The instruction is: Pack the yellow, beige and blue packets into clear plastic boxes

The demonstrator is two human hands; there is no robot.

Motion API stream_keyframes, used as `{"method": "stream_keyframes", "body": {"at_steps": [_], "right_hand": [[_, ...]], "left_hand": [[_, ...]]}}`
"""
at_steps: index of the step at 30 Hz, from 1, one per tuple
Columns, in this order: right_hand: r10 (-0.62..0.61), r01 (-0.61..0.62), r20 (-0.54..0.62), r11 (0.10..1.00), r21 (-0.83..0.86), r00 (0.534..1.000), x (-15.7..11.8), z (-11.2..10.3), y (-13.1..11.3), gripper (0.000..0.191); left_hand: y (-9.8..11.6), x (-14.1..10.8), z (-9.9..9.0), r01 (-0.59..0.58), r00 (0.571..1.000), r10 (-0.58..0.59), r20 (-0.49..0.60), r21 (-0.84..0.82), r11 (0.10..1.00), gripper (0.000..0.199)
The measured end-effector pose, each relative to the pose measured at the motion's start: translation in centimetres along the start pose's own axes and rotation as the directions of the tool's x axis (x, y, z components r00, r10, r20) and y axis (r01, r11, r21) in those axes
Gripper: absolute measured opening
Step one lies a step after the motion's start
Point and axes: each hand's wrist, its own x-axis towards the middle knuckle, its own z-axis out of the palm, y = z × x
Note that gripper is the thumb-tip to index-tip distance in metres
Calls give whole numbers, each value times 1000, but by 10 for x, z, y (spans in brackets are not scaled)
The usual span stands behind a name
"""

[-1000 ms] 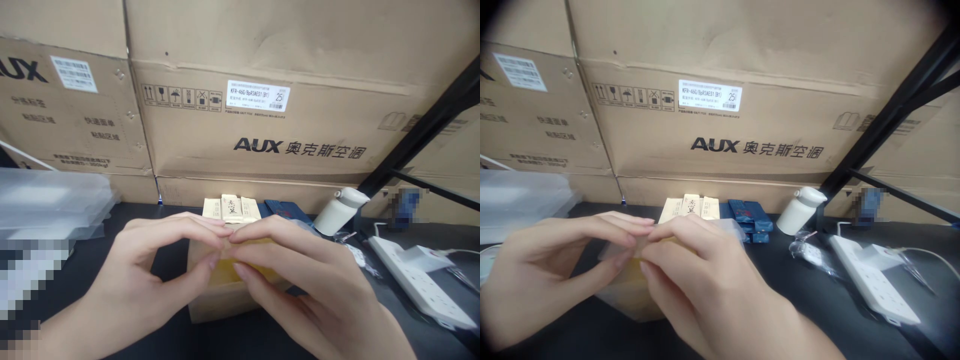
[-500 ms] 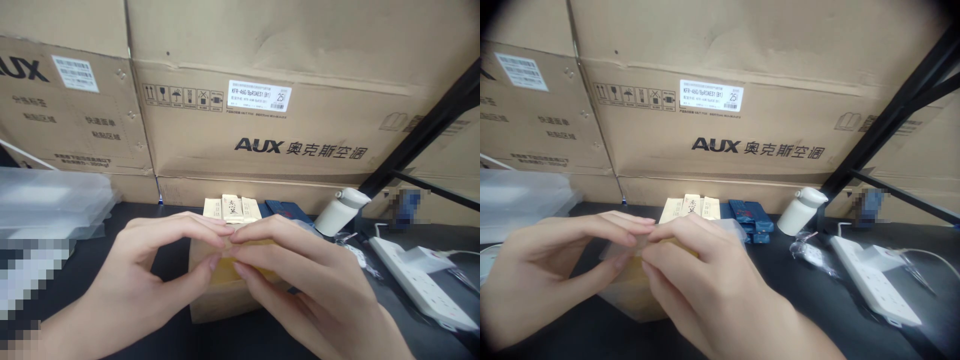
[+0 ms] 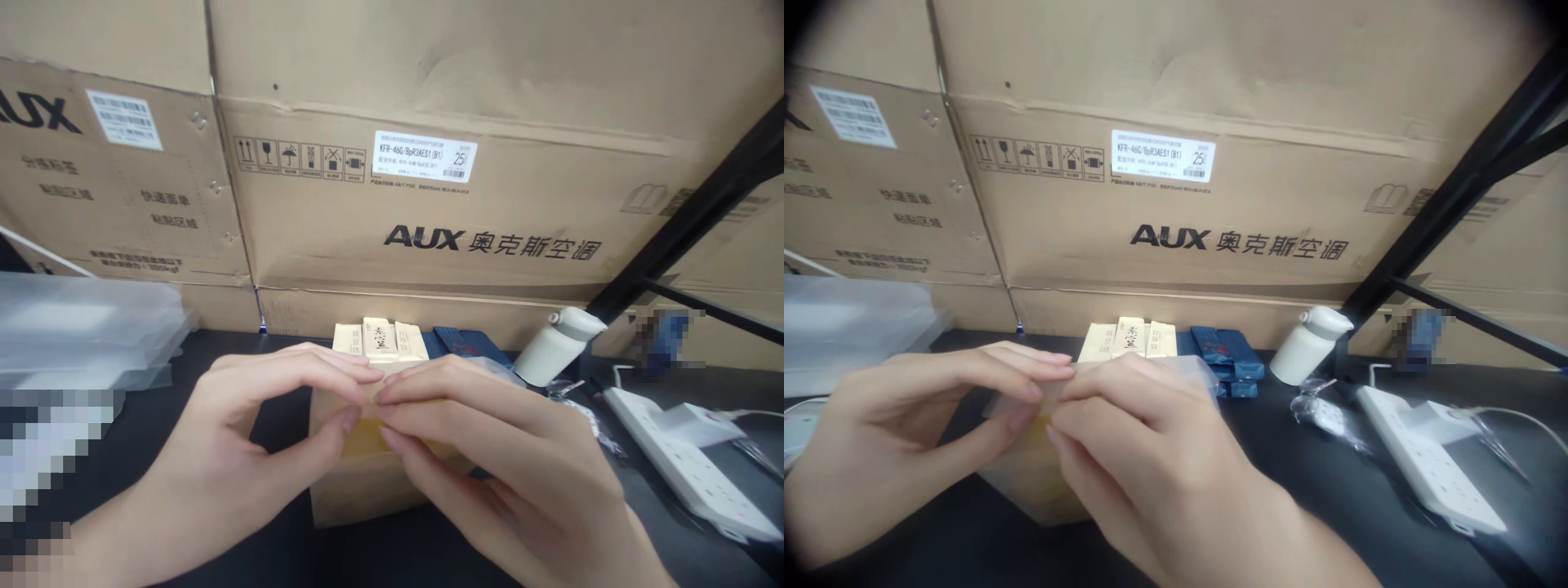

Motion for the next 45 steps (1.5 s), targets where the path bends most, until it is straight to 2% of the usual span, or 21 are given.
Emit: {"method": "stream_keyframes", "body": {"at_steps": [13, 24, 31, 38, 42, 45], "right_hand": [[72, -72, -8, 996, -44, 997, -1, 1, -9, 18], [41, -41, 11, 998, -55, 999, -3, -1, -4, 14], [-7, 7, -3, 999, -49, 1000, -4, 0, 0, 16], [-4, 4, -4, 999, -43, 1000, -4, 0, 1, 14], [-27, 27, 12, 999, -25, 1000, 0, -3, 0, 15], [-42, 43, 58, 999, -18, 997, 0, -6, -2, 13]], "left_hand": [[0, 1, 0, -6, 1000, 6, 13, -7, 1000, 24], [0, -2, -5, -33, 998, 32, 57, 14, 999, 33], [0, 2, -1, -46, 999, 45, 19, 75, 996, 30], [1, 3, -4, -1, 996, -5, 88, 68, 998, 35], [-3, 1, -5, -3, 991, -14, 131, 130, 992, 39], [-5, 0, -5, -5, 992, -18, 124, 184, 983, 37]]}}
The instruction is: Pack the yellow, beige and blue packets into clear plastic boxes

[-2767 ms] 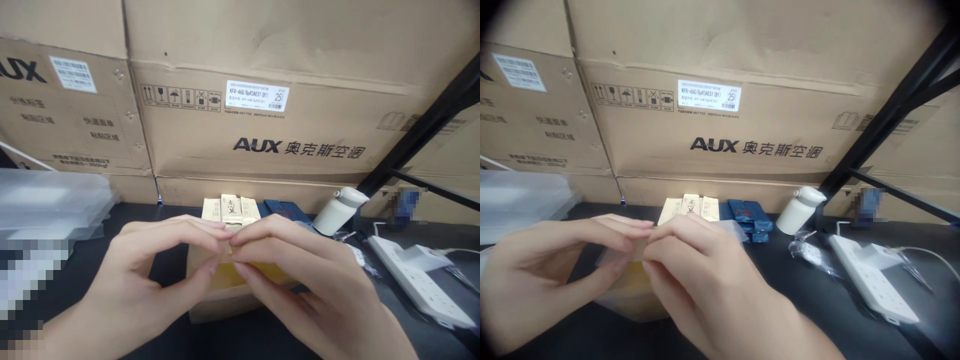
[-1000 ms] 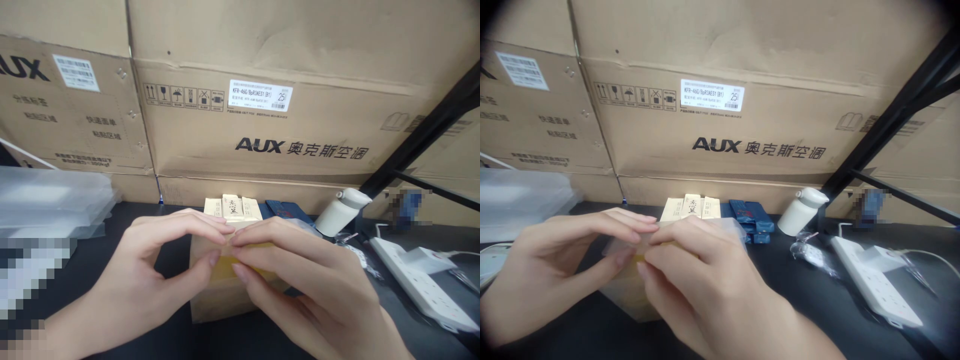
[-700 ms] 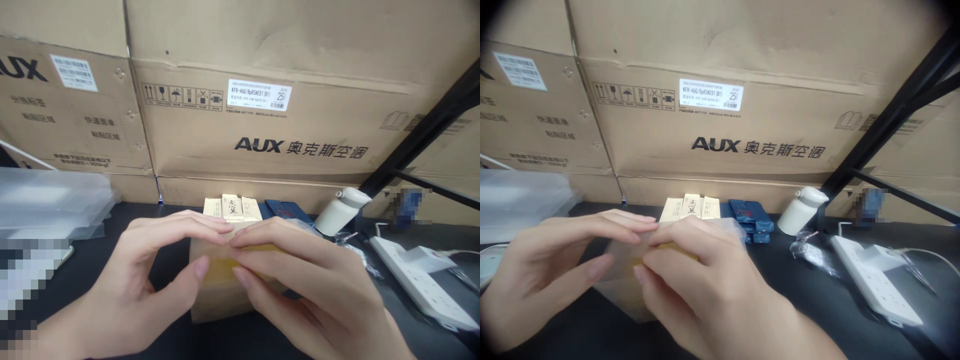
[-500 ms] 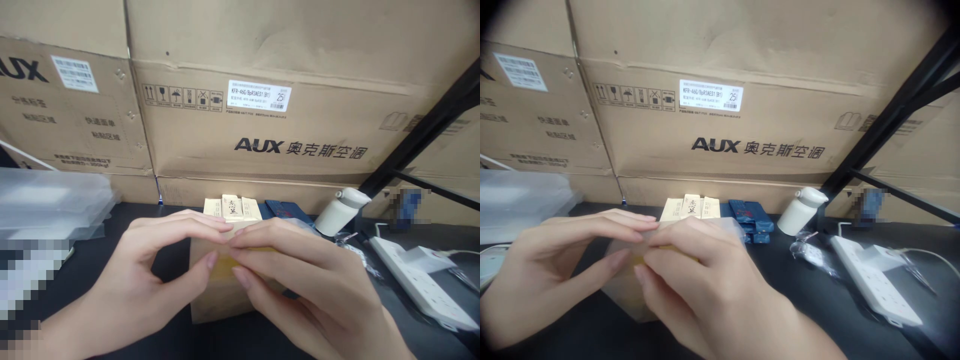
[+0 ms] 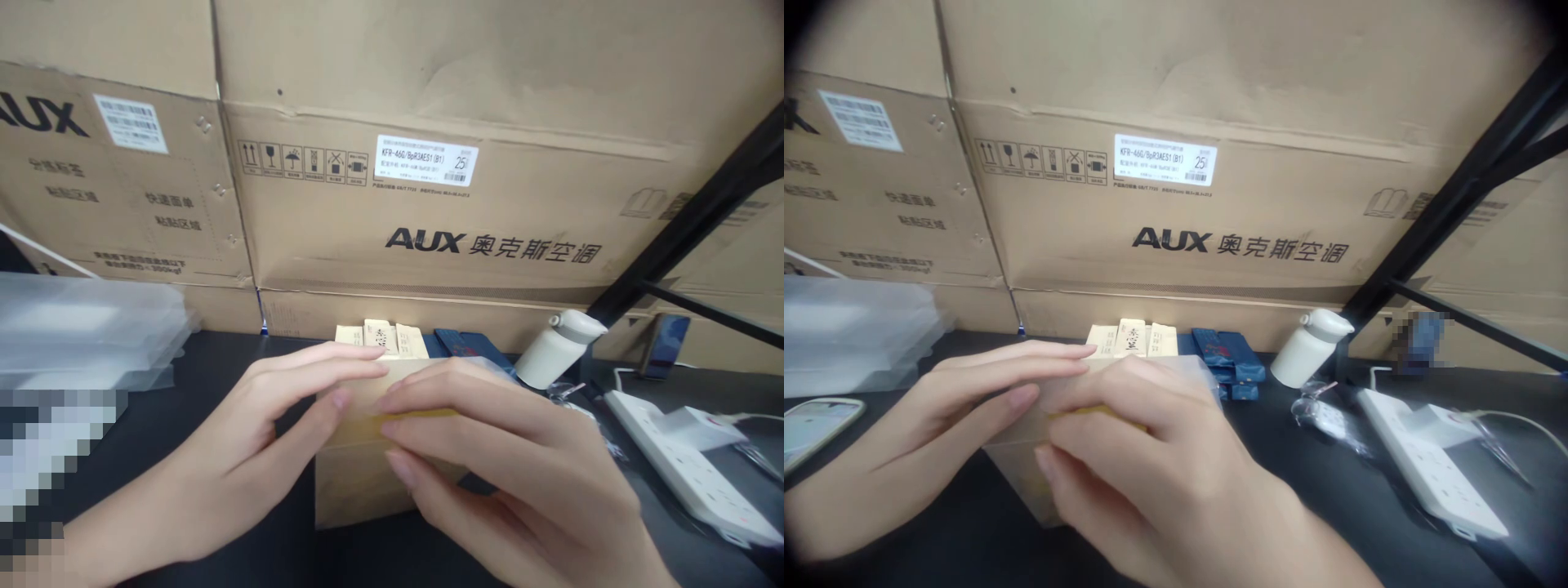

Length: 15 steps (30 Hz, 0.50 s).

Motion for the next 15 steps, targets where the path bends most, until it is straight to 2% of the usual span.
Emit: {"method": "stream_keyframes", "body": {"at_steps": [2, 5, 8, 10, 12, 15], "right_hand": [[11, -11, 22, 1000, 1, 1000, -2, -2, -2, 12], [68, -69, -22, 997, -18, 997, -5, -5, 0, 11], [211, -219, -70, 965, -147, 975, -8, -14, 11, 8], [344, -352, -80, 899, -260, 936, -9, -22, 20, 9], [472, -471, -76, 828, -303, 878, -11, -29, 28, 16], [604, -587, 21, 782, -209, 797, -14, -34, 35, 23]], "left_hand": [[-1, 0, -1, 3, 1000, -3, -6, 20, 1000, 35], [0, 0, -3, 8, 1000, -9, 9, 46, 999, 34], [3, 3, -7, -7, 1000, 6, 19, 81, 997, 30], [5, 3, -9, -38, 999, 38, -1, 118, 992, 27], [8, 2, -11, -77, 996, 82, -21, 176, 981, 25], [12, -3, -14, -132, 989, 146, -24, 304, 943, 27]]}}
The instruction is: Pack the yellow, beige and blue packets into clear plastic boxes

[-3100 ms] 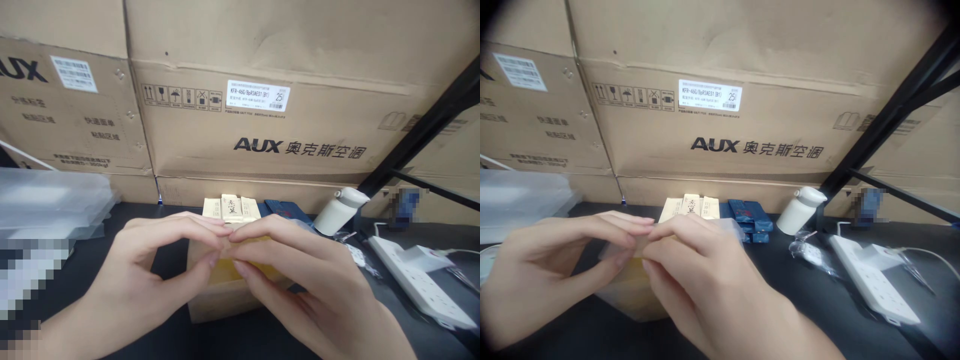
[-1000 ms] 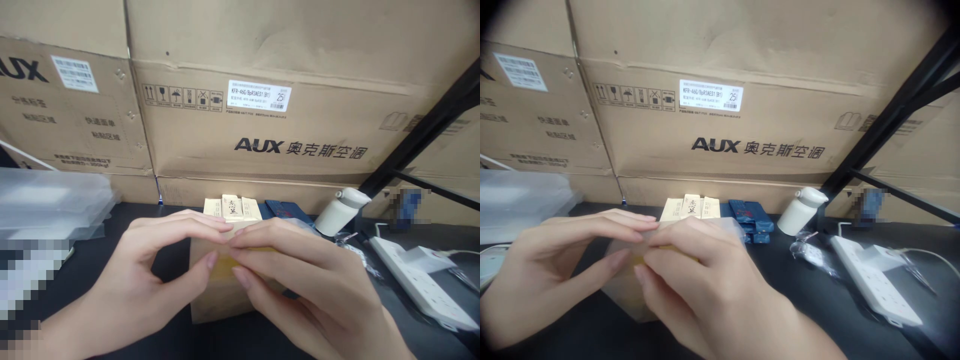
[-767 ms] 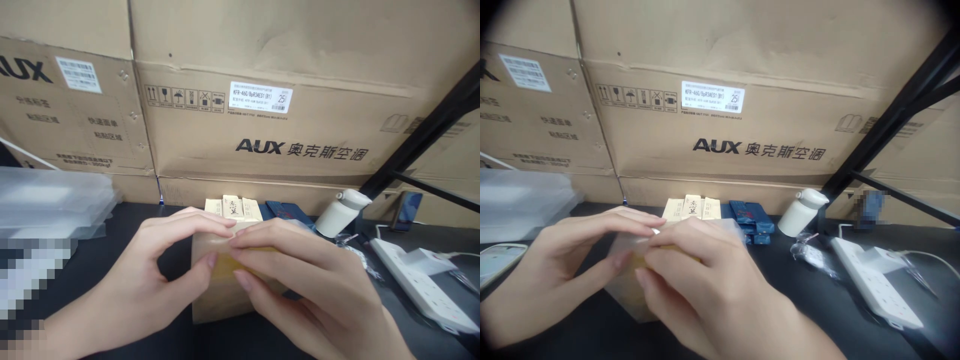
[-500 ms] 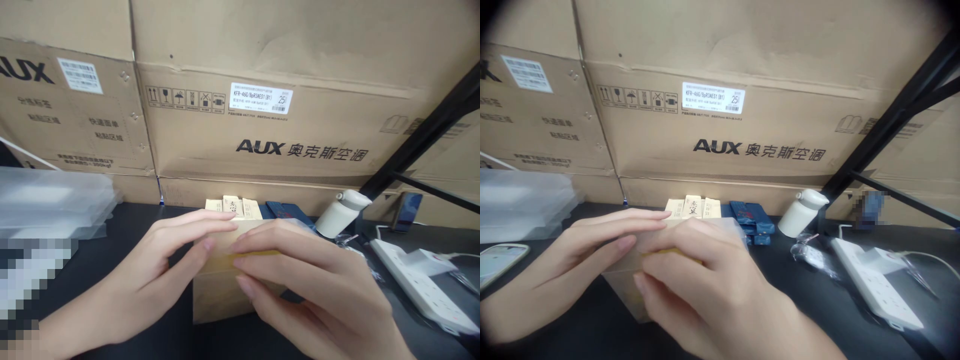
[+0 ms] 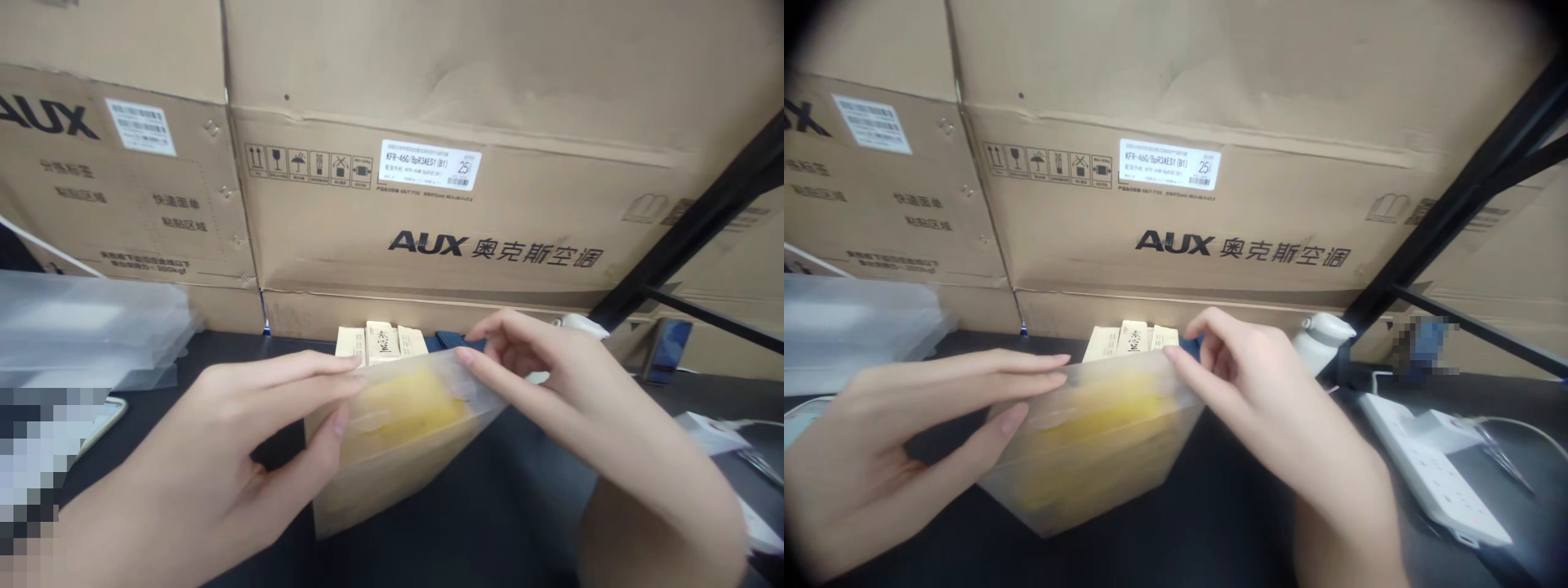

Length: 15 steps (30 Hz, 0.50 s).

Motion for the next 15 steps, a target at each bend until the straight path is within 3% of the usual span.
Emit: {"method": "stream_keyframes", "body": {"at_steps": [3, 7, 12, 15], "right_hand": [[17, -37, 110, 983, 179, 994, 3, 3, 3, 25], [-1, -35, 85, 910, 413, 996, 15, 12, 7, 32], [-26, -175, 277, 718, 674, 961, 29, 18, 18, 36], [-71, -208, 310, 601, 772, 948, 33, 20, 24, 37]], "left_hand": [[5, -5, -4, -19, 999, 22, -25, 130, 991, 28], [11, -8, -5, -4, 998, 17, -67, 194, 981, 28], [13, -5, -4, 23, 1000, -23, -1, 101, 995, 28], [11, -2, -2, 11, 1000, -12, 13, 56, 998, 38]]}}
